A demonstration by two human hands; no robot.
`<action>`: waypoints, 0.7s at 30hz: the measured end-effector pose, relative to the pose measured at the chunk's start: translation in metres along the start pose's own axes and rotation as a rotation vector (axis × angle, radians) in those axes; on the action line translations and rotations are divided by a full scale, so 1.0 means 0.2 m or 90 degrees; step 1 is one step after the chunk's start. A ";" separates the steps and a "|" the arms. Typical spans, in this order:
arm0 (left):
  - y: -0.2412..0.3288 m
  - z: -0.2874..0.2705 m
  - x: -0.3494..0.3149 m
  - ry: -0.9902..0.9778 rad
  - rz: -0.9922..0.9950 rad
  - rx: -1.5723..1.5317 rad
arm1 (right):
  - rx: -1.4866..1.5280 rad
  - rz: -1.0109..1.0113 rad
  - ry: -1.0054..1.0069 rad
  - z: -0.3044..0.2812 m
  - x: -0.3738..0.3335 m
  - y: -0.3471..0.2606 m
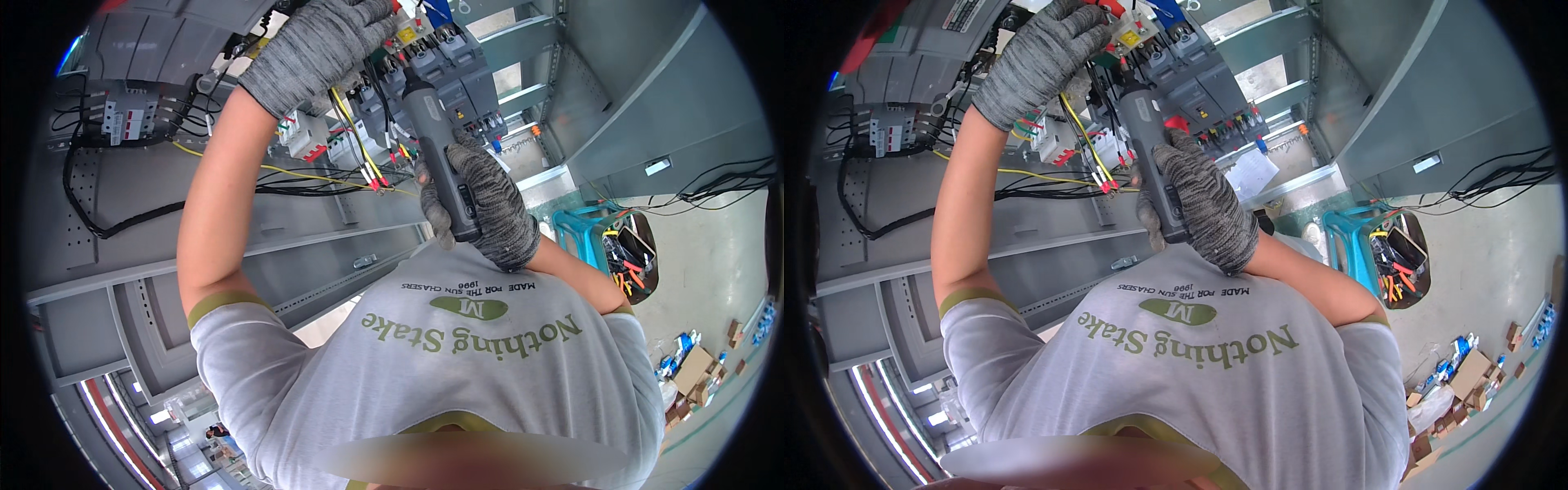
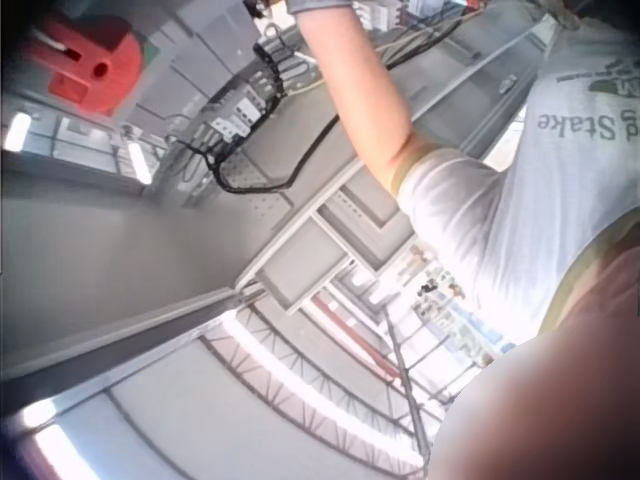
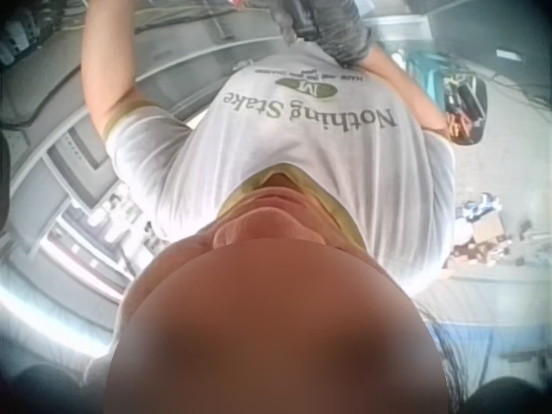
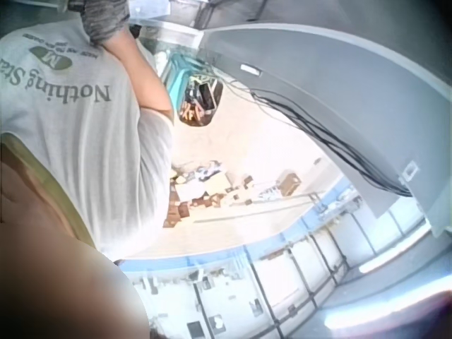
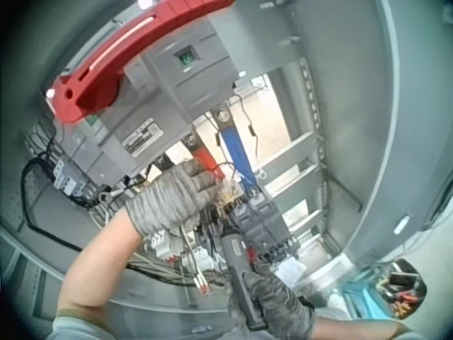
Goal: The person uses a cordless screwdriver to tighten screws on electrical components inside a metal cabinet. They repeatedly reach into the cabinet, align wires, and secure terminals while wearing gloves.
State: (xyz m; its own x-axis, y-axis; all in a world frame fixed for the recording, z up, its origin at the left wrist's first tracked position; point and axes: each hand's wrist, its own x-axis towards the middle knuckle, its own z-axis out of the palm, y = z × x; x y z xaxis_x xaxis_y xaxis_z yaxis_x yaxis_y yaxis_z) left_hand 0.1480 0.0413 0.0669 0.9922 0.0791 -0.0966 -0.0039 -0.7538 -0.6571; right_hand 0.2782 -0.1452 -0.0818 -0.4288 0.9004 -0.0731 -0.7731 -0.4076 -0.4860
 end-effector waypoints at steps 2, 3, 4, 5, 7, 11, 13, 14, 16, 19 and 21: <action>-0.01 0.01 0.00 -0.003 -0.009 -0.019 | -0.003 0.032 0.023 0.03 0.01 -0.01; -0.01 0.01 -0.01 -0.011 -0.016 -0.027 | 0.010 0.026 0.022 0.02 0.02 -0.01; -0.01 0.01 0.00 -0.019 -0.021 -0.035 | 0.024 0.017 0.021 0.01 0.02 0.00; -0.01 0.01 0.00 -0.008 -0.015 -0.025 | 0.039 0.009 0.020 0.01 0.03 0.00; -0.01 -0.01 0.00 0.000 -0.016 -0.019 | 0.024 0.002 0.002 0.00 0.03 0.00; -0.01 0.00 0.00 0.003 -0.017 -0.029 | 0.048 0.005 0.015 0.02 0.04 0.00; -0.01 -0.01 0.01 0.000 -0.016 -0.032 | 0.066 0.003 -0.016 -0.01 0.04 0.02; -0.01 -0.01 0.01 -0.001 -0.015 -0.031 | 0.071 0.004 -0.015 0.00 0.04 0.02; -0.01 -0.01 0.01 0.000 -0.014 -0.027 | 0.079 0.009 0.002 0.02 0.04 0.01; -0.01 -0.01 0.01 -0.001 -0.018 -0.022 | 0.123 0.042 -0.072 -0.02 0.05 0.02; 0.00 -0.01 0.01 -0.007 -0.022 -0.024 | 0.126 0.049 -0.106 -0.03 0.06 0.02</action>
State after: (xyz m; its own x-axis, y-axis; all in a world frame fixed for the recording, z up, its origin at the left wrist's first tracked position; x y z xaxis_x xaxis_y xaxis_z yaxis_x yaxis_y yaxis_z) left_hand 0.1500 0.0398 0.0686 0.9901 0.1133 -0.0830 0.0357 -0.7749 -0.6311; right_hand 0.2729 -0.1362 -0.0896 -0.5485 0.8347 0.0494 -0.8045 -0.5107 -0.3032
